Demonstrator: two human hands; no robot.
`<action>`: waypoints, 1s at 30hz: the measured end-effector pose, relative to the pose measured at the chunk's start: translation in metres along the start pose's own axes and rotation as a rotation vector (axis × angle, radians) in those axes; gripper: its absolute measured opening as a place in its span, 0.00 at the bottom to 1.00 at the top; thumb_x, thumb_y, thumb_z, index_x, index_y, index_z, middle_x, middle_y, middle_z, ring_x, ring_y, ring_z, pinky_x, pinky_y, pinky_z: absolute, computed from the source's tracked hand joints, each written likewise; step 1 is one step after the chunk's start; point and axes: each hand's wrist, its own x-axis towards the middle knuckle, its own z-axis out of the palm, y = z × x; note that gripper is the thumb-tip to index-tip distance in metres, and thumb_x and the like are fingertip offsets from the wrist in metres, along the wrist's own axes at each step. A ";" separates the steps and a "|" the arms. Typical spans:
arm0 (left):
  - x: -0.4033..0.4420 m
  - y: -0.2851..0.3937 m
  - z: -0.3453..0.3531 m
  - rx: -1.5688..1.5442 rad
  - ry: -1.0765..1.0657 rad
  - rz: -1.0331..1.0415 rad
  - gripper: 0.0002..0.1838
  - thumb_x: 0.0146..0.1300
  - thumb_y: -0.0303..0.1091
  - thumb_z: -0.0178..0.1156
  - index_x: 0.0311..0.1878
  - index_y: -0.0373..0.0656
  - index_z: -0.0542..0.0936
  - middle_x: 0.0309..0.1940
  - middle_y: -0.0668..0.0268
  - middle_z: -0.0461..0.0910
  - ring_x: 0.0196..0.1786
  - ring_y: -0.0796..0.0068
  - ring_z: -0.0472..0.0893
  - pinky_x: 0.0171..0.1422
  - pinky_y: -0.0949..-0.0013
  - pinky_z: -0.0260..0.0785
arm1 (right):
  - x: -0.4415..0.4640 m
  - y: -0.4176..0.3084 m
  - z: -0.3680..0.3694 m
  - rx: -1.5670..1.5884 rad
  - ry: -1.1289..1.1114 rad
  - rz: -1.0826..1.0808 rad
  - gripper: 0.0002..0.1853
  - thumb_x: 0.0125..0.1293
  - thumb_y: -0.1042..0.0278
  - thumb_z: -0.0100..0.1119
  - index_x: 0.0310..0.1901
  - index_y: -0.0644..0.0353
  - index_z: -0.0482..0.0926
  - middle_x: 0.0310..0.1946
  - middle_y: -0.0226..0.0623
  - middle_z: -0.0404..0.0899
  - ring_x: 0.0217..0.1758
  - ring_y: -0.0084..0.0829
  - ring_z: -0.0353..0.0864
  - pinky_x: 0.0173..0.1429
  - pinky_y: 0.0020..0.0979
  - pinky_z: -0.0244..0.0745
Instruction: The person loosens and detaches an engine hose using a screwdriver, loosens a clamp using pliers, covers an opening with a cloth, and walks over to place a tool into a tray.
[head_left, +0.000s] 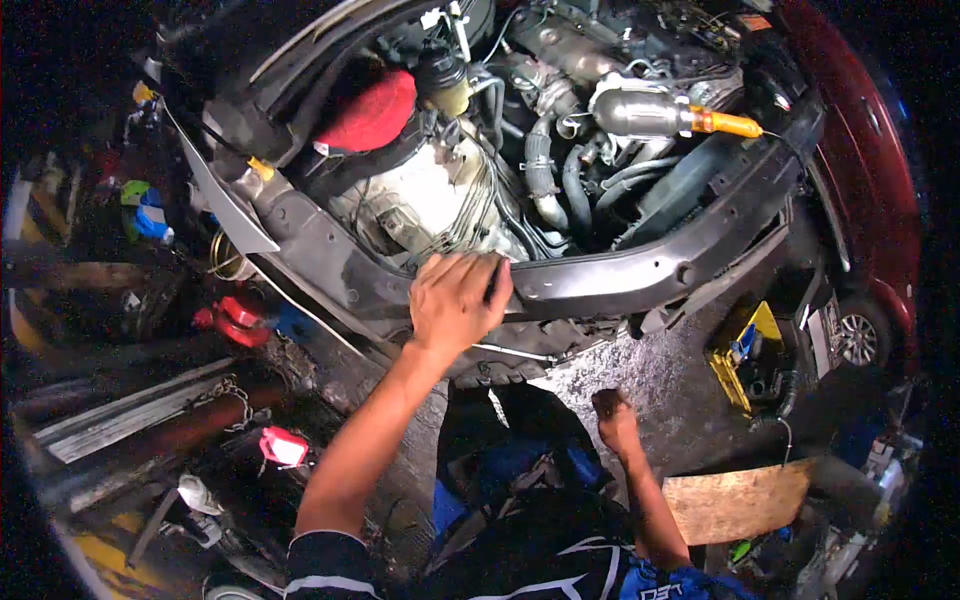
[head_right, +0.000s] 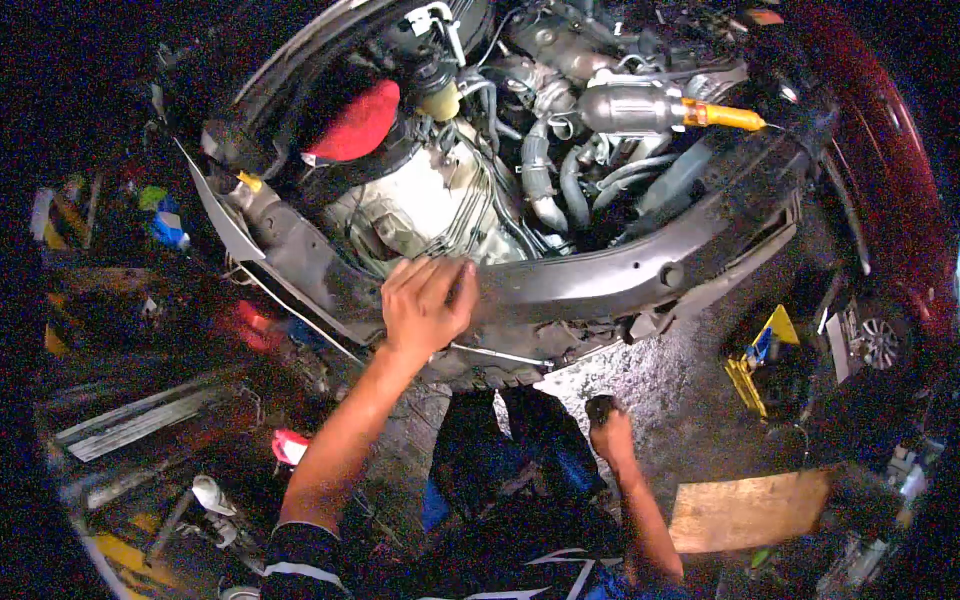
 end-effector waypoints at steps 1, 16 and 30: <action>-0.003 -0.003 0.002 0.028 0.010 0.009 0.05 0.59 0.32 0.68 0.36 0.44 0.83 0.29 0.66 0.84 0.30 0.64 0.82 0.35 0.62 0.69 | 0.003 -0.006 -0.001 -0.012 -0.109 0.019 0.12 0.72 0.68 0.53 0.50 0.60 0.83 0.49 0.51 0.83 0.52 0.56 0.82 0.56 0.47 0.77; -0.005 -0.014 -0.006 -0.044 -0.044 0.039 0.10 0.58 0.37 0.68 0.37 0.42 0.81 0.29 0.66 0.80 0.30 0.68 0.78 0.36 0.63 0.66 | 0.058 -0.096 0.010 -0.218 -0.521 -0.217 0.20 0.71 0.62 0.53 0.61 0.57 0.77 0.49 0.57 0.83 0.52 0.59 0.83 0.54 0.54 0.78; -0.017 -0.018 0.008 0.217 -0.084 0.066 0.15 0.71 0.40 0.60 0.43 0.36 0.86 0.38 0.53 0.87 0.39 0.50 0.85 0.46 0.53 0.75 | -0.092 0.004 0.055 0.247 0.145 0.214 0.21 0.71 0.55 0.51 0.28 0.62 0.85 0.26 0.50 0.84 0.34 0.51 0.85 0.42 0.47 0.80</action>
